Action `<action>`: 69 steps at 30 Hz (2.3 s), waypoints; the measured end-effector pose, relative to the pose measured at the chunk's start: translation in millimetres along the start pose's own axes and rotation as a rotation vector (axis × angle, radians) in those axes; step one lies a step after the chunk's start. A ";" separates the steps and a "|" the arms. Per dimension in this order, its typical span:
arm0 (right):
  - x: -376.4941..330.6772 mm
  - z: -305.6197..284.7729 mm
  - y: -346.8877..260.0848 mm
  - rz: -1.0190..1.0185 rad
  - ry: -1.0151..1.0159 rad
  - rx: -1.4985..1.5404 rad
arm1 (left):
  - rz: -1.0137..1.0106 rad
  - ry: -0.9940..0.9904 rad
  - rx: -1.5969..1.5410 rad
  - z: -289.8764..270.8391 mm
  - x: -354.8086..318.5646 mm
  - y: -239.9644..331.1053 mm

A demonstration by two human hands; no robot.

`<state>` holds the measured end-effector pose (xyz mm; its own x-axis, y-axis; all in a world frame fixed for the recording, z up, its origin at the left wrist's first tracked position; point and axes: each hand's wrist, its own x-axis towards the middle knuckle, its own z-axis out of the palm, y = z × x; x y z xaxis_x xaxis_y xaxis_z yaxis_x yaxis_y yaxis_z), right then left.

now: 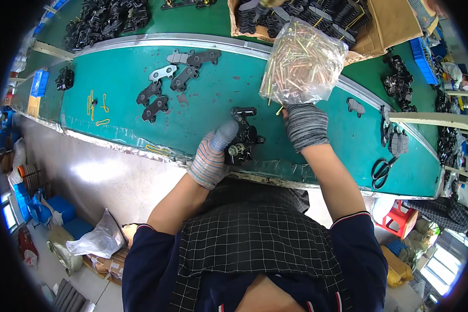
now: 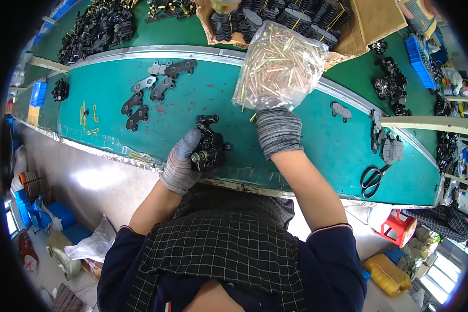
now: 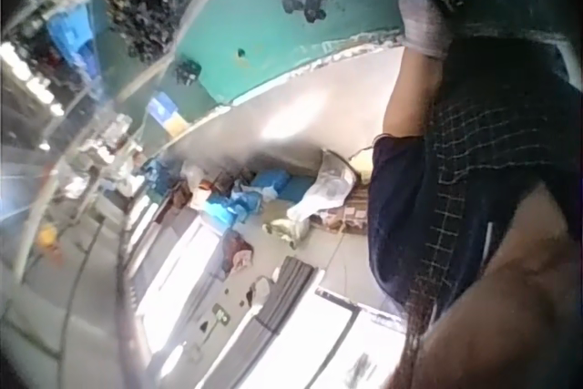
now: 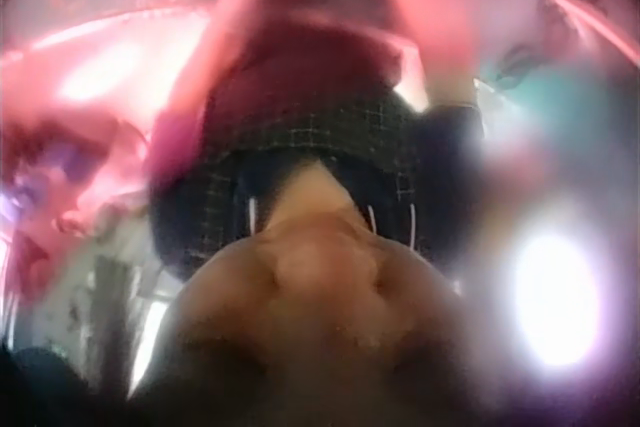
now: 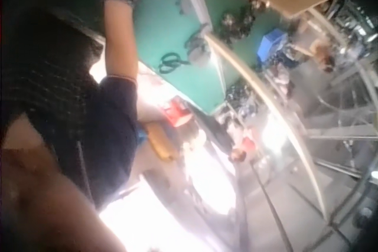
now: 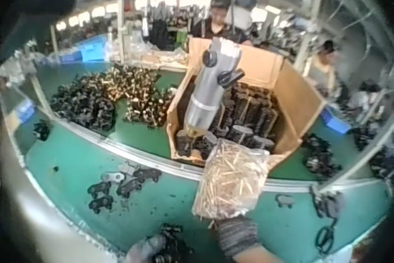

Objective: Assembling brake pad components using an electric screwdriver at a factory workstation.

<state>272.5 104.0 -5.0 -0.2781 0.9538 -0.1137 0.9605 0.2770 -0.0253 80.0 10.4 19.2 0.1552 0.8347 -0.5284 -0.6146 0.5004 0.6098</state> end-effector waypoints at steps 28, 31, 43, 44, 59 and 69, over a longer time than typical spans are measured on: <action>-43.2 -45.8 3.9 -0.573 0.392 0.810 | -0.075 -0.211 -0.008 17.6 34.1 -17.7; -40.6 -53.9 2.5 -0.702 0.250 0.428 | -0.094 -0.207 -0.028 16.9 34.8 -15.0; -67.8 -33.6 -24.5 -0.465 0.430 1.125 | -0.030 -0.237 -0.224 29.6 25.5 3.4; -61.2 -30.8 -22.0 -0.504 0.461 1.130 | -0.019 -0.234 -0.199 27.3 30.7 3.6; 45.3 -108.4 44.8 -0.536 1.012 1.031 | -0.144 -0.170 -0.479 9.2 30.6 1.0; 78.2 -110.4 -38.4 -0.651 -0.188 2.082 | -0.162 -0.102 -0.438 -4.4 53.6 19.7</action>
<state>213.1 180.8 96.7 -0.5953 0.7505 0.2869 -0.5712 -0.1442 -0.8081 72.8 64.0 0.2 0.3378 0.7831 -0.5221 -0.8407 0.5004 0.2067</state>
